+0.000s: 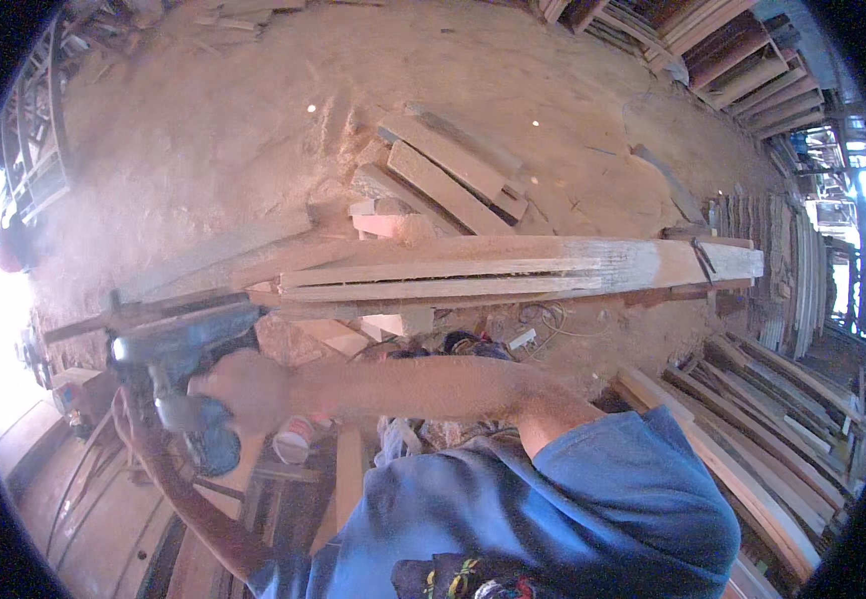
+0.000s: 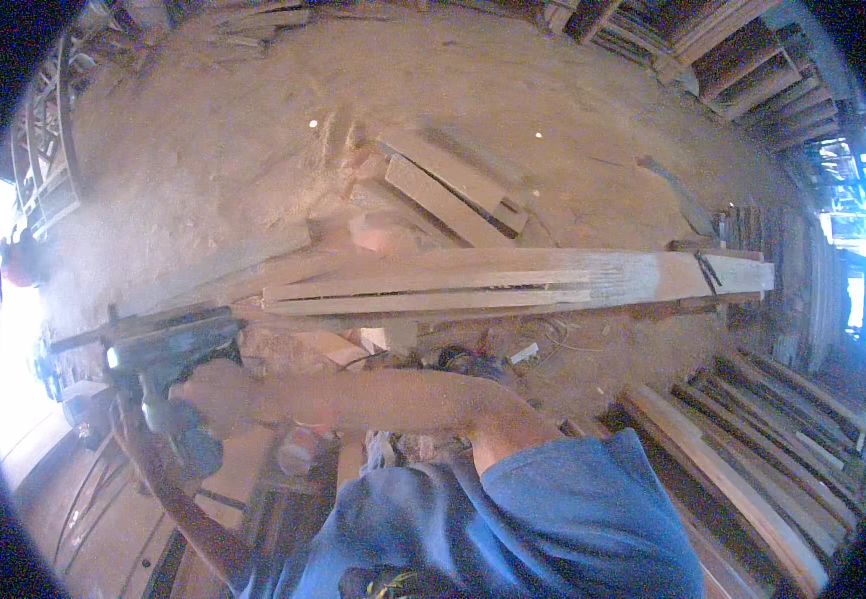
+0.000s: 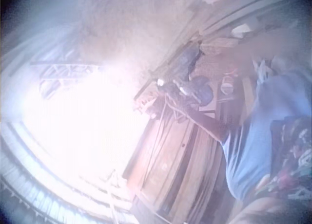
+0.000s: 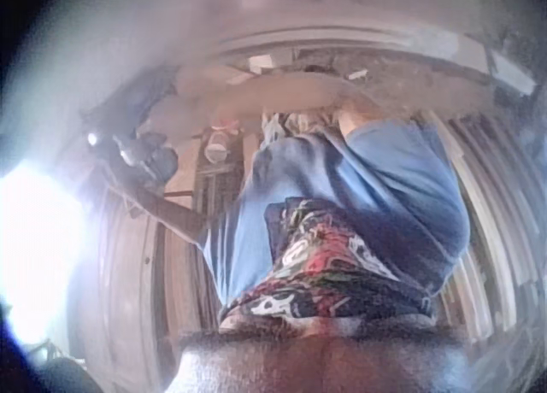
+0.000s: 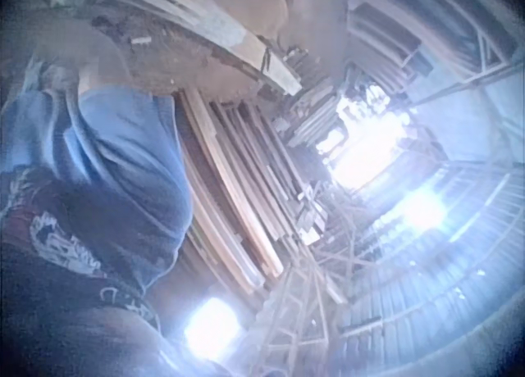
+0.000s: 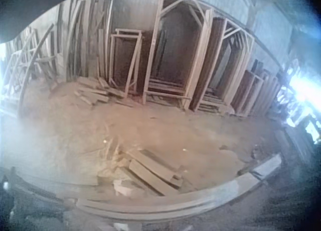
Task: The person uses a circular saw to cut a long wooden plank into smaller pieces. They adjust the wood and the saw, make several cuts, and then use a hammer to separate the cut sections.
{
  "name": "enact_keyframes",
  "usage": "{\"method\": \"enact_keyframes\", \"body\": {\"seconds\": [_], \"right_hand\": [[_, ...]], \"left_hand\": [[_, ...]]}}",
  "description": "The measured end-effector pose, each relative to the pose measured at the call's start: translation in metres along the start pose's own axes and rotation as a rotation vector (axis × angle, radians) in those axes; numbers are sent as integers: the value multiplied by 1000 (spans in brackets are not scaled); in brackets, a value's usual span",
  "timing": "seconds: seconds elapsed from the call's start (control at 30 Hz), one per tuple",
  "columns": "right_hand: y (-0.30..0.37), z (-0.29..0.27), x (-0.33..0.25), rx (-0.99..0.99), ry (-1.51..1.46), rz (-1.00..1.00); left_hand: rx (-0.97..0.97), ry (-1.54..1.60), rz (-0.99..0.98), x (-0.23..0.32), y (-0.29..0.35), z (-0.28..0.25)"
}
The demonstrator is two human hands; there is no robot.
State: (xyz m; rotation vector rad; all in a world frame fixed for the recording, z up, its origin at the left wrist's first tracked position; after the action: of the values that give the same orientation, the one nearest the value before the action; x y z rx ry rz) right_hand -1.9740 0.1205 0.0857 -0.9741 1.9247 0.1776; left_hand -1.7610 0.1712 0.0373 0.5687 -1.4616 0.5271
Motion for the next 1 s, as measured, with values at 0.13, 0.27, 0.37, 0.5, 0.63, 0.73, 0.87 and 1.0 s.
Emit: {"method": "enact_keyframes", "body": {"seconds": [0.13, 0.27, 0.37, 0.5, 0.63, 0.73, 0.87, 1.0], "right_hand": [[33, -18, -24, -83, 59, -55], [92, -49, -5, -27, 79, -22], [154, -103, 19, 84, 29, 124], [258, -174, 38, 225, 130, 310], [317, -251, 24, 579, 481, 552], [413, -302, 36, 628, 486, 865], [506, -364, 55, 481, 875, 1117], [544, -381, 119, 303, 826, 1118]], "left_hand": [[73, 19, 82, 47, 19, -1], [36, 50, 62, 65, 36, 28], [-166, -8, -11, 44, 60, 91], [-406, -34, -183, 25, 119, 204], [-766, 59, 78, 9, 143, 327], [-916, -128, 130, 8, 197, 380], [-562, -25, 45, -53, 229, 359], [-190, 117, -5, -104, 243, 327]]}}
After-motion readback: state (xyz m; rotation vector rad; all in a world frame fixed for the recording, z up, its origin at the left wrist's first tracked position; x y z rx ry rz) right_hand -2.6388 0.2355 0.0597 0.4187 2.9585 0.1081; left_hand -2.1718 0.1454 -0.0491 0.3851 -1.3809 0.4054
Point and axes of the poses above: each hand's wrist, its own y-axis away from the middle knuckle, its own z-axis out of the palm, x = y × z, the point moved 7 cm from there along -y, towards the middle knuckle, and after that the axes turned 15 degrees about y, right-handed, at the moved point
